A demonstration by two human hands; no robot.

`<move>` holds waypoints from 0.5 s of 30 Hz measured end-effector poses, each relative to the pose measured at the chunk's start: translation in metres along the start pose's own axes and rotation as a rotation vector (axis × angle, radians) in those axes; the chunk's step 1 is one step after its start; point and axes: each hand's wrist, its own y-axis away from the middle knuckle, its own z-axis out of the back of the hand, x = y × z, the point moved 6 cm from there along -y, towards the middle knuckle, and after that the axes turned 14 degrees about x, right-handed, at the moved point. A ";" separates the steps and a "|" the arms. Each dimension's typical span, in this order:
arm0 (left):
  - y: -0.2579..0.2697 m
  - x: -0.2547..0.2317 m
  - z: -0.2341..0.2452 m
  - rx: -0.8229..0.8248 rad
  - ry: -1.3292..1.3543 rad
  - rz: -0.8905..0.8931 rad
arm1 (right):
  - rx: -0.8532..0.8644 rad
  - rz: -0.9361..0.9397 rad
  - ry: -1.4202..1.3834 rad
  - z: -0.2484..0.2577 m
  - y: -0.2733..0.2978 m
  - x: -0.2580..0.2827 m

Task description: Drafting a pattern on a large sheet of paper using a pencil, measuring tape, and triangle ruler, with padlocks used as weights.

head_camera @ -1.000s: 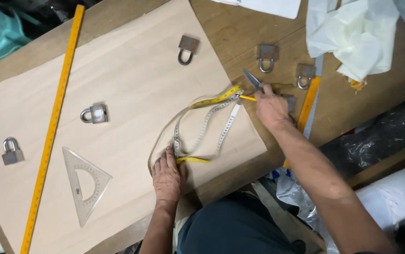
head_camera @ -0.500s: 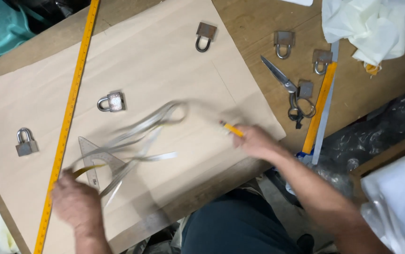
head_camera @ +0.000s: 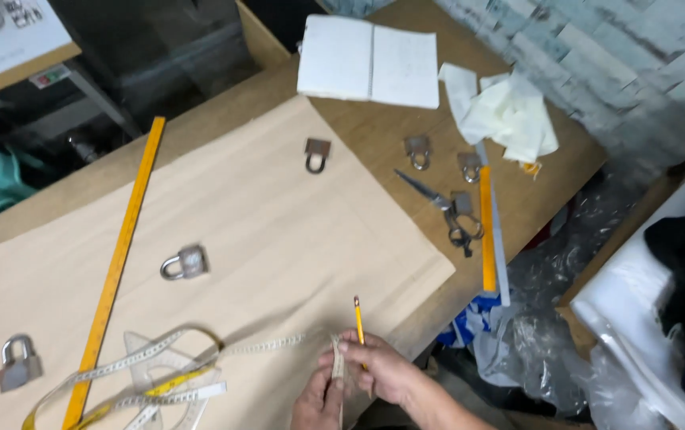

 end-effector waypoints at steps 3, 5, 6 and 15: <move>-0.069 0.069 -0.021 0.029 -0.673 0.045 | -0.290 0.204 0.767 0.033 0.015 0.035; -0.073 0.042 -0.021 0.056 -0.586 0.005 | -0.078 0.134 0.801 0.040 0.019 0.041; -0.072 0.033 -0.023 0.090 -0.488 -0.021 | 0.137 0.045 0.833 0.039 0.020 0.034; -0.079 -0.096 -0.035 0.438 0.473 -0.186 | 0.306 -0.204 0.380 0.052 0.073 0.097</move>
